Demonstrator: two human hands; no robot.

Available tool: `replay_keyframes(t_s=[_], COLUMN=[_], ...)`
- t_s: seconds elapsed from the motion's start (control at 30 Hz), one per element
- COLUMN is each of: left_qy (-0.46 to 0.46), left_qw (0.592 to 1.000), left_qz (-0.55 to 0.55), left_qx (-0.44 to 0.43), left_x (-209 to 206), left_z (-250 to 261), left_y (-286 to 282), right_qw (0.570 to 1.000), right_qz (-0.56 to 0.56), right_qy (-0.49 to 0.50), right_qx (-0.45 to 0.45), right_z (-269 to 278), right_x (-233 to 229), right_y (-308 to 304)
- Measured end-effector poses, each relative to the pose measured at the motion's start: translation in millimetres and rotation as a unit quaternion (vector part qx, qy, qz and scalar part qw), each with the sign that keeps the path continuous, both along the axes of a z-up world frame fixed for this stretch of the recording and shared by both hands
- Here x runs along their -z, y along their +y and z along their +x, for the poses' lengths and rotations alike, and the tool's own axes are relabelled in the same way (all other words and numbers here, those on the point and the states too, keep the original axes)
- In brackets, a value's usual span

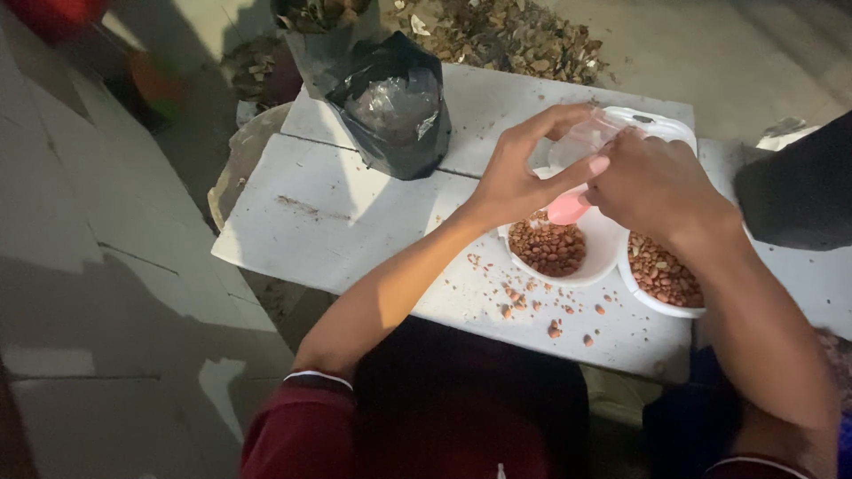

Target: Bagging seeds by scooping them from a bowl into small plastic bags using a spoon.

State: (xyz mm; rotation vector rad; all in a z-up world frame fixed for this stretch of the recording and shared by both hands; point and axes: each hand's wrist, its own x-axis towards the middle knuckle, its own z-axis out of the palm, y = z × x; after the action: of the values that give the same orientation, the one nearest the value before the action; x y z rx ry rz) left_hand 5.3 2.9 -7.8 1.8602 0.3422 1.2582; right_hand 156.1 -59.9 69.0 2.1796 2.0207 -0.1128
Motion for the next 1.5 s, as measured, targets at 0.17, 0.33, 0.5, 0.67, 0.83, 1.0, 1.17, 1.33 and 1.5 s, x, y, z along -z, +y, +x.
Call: replay_keyframes(t_s=[0.17,0.33,0.5,0.67,0.83,1.0,1.17,1.33,1.5], left_qy=[-0.009,-0.021,-0.012,-0.044,-0.126,-0.129,-0.08,-0.015,0.023], left_qw=[0.999,0.998,0.994,0.995,0.977,0.975,0.992,0.991,0.987], left_qz=[0.032,0.03,0.079,0.014,-0.111,-0.159,-0.068,-0.065,-0.104], left_qx=[-0.022,-0.048,-0.067,-0.09,-0.128,-0.085,-0.067,-0.119,-0.12], left_x=[12,0,-23,-17,29,57,44,46,43], left_z=[5,6,-15,-57,-69,-62,-64,-65,-69], left_y=[8,12,-12,-59,-98,-115,-113,-116,-117], right_qw=[0.998,0.991,0.979,0.939,0.899,0.887,0.866,0.861,0.867], right_qz=[-0.066,0.009,0.069,0.262,0.336,0.347,0.365,0.393,0.405], right_qy=[-0.001,-0.085,-0.164,0.067,0.229,0.294,0.328,0.267,0.205], right_qx=[-0.013,-0.108,-0.101,-0.213,-0.165,-0.084,-0.093,-0.181,-0.205], right_z=[3,13,29,31,29,40,35,38,31], right_x=[0,-17,-7,3,37,79,87,90,88], right_y=[0,-13,-20,-35,-65,-71,-65,-64,-65])
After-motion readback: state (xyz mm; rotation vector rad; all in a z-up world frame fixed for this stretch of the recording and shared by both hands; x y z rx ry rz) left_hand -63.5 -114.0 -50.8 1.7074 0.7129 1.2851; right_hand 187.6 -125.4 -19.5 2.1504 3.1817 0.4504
